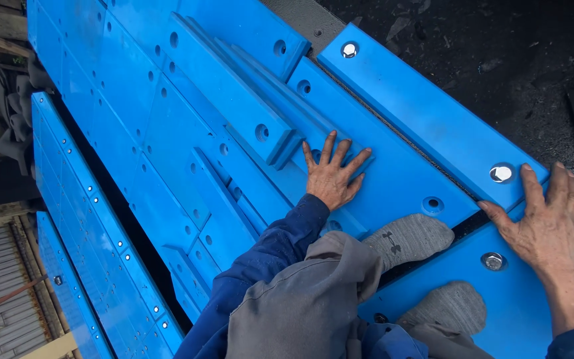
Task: Manually inserting and threading bolts and washers into blue plastic dock sections.
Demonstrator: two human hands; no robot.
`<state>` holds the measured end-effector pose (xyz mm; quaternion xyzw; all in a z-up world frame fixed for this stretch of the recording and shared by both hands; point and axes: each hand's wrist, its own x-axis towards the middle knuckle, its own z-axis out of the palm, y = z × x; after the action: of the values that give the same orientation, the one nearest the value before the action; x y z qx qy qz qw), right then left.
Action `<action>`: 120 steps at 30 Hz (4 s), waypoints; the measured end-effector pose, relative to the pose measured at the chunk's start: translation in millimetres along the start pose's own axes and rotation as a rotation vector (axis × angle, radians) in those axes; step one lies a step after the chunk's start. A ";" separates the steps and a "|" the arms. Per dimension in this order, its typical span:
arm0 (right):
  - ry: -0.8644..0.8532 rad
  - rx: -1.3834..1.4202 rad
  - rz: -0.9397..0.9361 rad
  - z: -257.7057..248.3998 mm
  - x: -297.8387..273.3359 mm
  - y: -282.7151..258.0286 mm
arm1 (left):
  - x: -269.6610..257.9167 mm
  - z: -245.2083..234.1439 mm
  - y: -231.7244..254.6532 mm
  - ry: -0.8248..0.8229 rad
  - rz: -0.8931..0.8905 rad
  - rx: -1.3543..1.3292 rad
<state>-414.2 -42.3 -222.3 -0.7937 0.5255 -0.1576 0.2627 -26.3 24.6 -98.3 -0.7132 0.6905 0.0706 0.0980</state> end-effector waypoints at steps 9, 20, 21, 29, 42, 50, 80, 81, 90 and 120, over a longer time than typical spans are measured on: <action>-0.120 -0.434 0.044 31.5 -31.1 45.0 | 57.7 -13.1 -135.5 -0.146 -0.368 0.099; -0.115 -0.328 0.108 0.9 -11.2 3.3 | -6.4 5.8 -83.6 0.006 -0.466 -0.151; -0.133 -0.228 0.177 -11.2 -3.3 -13.3 | -39.8 11.4 -48.4 -0.011 -0.282 -0.207; -0.383 0.381 0.312 71.4 -40.8 85.9 | -140.6 52.1 -10.2 -0.241 -0.096 -0.193; -0.520 0.449 0.466 96.7 -47.5 120.3 | -186.8 64.1 -166.6 -0.268 -0.415 -0.112; -0.716 0.519 0.452 129.3 -57.4 185.1 | -233.8 48.2 -261.0 -0.371 -0.970 -0.198; -0.198 -0.136 -0.257 0.8 -47.2 -88.2 | -115.5 92.4 -189.9 -0.036 -0.931 -0.334; -0.160 -0.164 -0.275 1.6 -48.0 -85.4 | -115.4 91.5 -187.3 -0.055 -0.943 -0.328; -0.042 -0.136 -0.196 3.5 -58.3 -73.2 | -119.0 95.1 -162.5 -0.087 -0.991 -0.343; -0.044 -0.050 0.002 23.2 -34.6 -64.6 | -107.5 97.8 -154.1 0.047 -1.012 -0.480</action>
<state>-367.1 15.2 -202.6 -0.8027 0.5242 -0.1267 0.2547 127.0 156.4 -161.3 -0.9593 0.2286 0.1542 -0.0607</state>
